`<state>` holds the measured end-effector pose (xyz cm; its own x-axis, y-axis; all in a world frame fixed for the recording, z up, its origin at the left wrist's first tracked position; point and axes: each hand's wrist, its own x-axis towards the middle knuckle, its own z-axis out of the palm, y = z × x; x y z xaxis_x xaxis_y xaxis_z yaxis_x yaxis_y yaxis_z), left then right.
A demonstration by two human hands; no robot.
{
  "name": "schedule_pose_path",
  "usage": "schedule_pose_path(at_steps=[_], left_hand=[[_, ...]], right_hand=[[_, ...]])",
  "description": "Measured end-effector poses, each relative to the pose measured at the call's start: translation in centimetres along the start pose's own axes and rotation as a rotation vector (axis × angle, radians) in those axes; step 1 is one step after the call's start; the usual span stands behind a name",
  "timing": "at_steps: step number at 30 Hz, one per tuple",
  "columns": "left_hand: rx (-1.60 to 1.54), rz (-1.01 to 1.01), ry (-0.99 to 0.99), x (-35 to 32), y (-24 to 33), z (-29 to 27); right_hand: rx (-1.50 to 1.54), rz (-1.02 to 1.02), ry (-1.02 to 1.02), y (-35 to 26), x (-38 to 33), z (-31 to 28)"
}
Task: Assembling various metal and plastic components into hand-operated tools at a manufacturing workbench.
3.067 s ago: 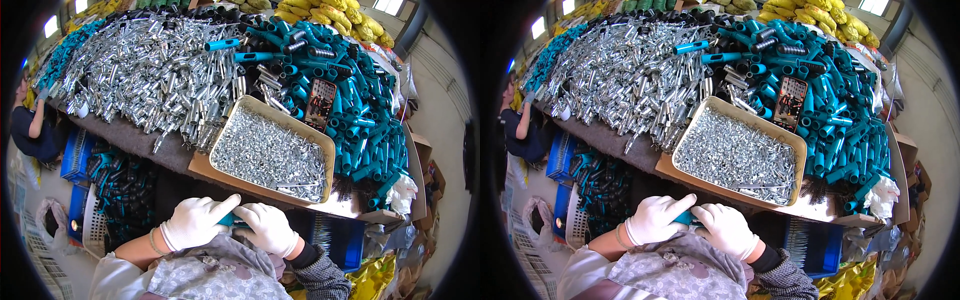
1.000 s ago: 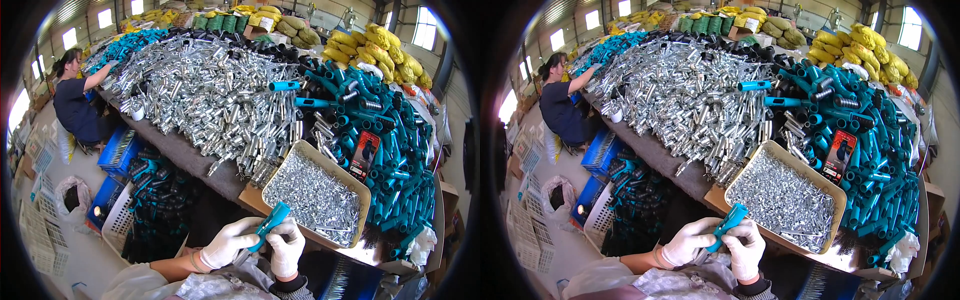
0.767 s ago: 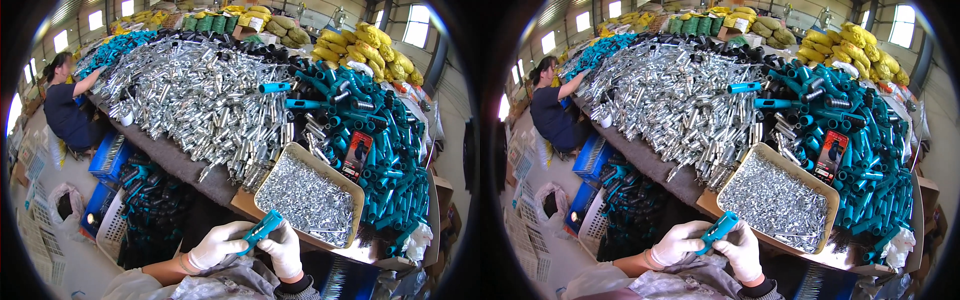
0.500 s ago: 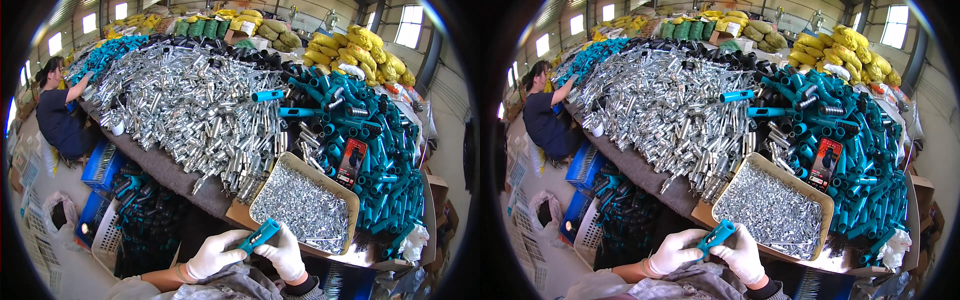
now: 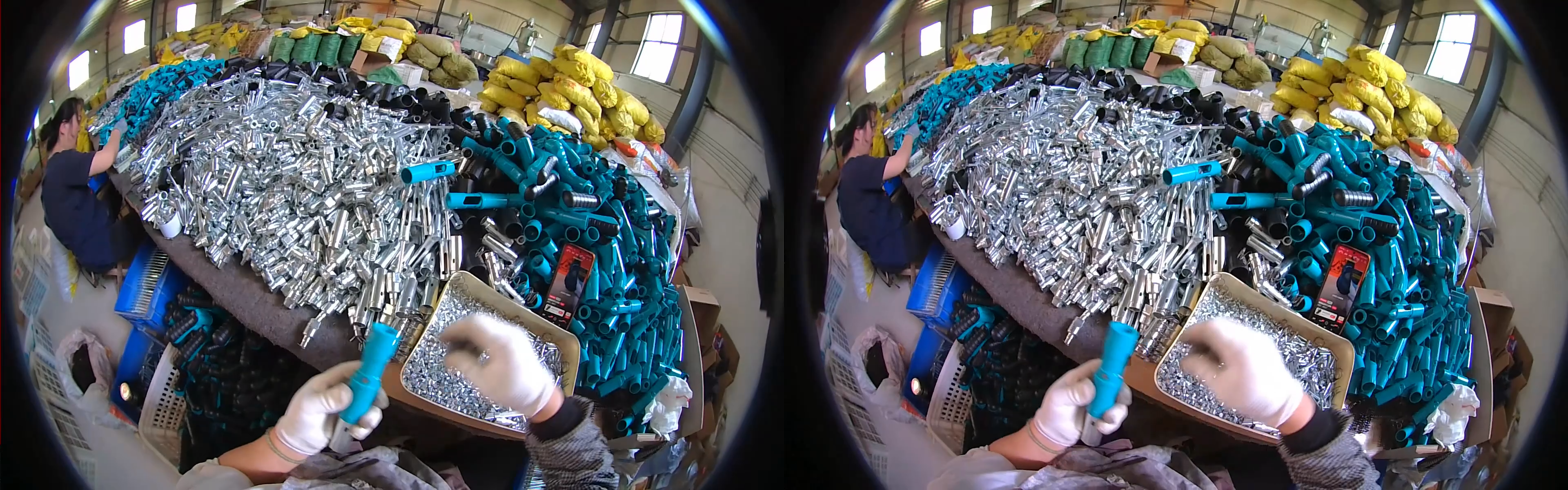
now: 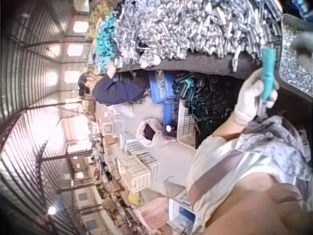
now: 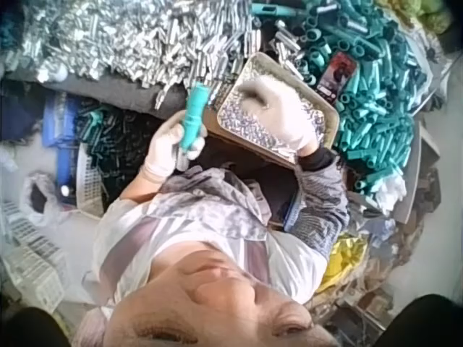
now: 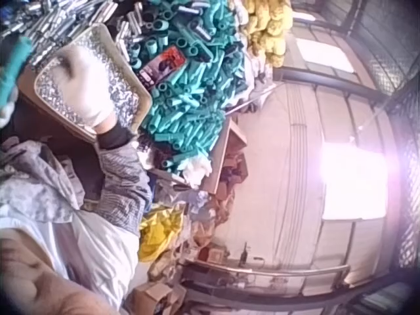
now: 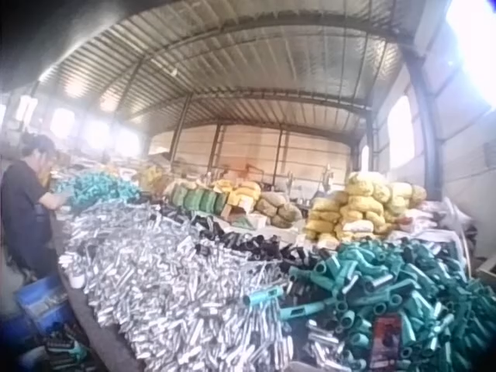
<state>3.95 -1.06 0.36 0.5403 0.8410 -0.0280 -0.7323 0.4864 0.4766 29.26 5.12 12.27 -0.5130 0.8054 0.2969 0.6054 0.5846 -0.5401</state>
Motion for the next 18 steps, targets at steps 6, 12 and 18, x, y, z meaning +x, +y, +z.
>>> schedule_pose_path(at_steps=[6,12,18], left_hand=[[-0.072,0.315,0.248,-1.4,4.2,-2.0],[0.130,0.548,0.353,4.1,12.7,-1.9],[0.438,0.745,0.189,17.0,25.5,0.1]], right_hand=[[-0.089,0.071,0.343,4.5,2.4,-7.3],[-0.222,-0.070,0.455,8.6,10.8,-13.7],[-0.792,-0.103,0.440,14.3,28.6,-16.3]])
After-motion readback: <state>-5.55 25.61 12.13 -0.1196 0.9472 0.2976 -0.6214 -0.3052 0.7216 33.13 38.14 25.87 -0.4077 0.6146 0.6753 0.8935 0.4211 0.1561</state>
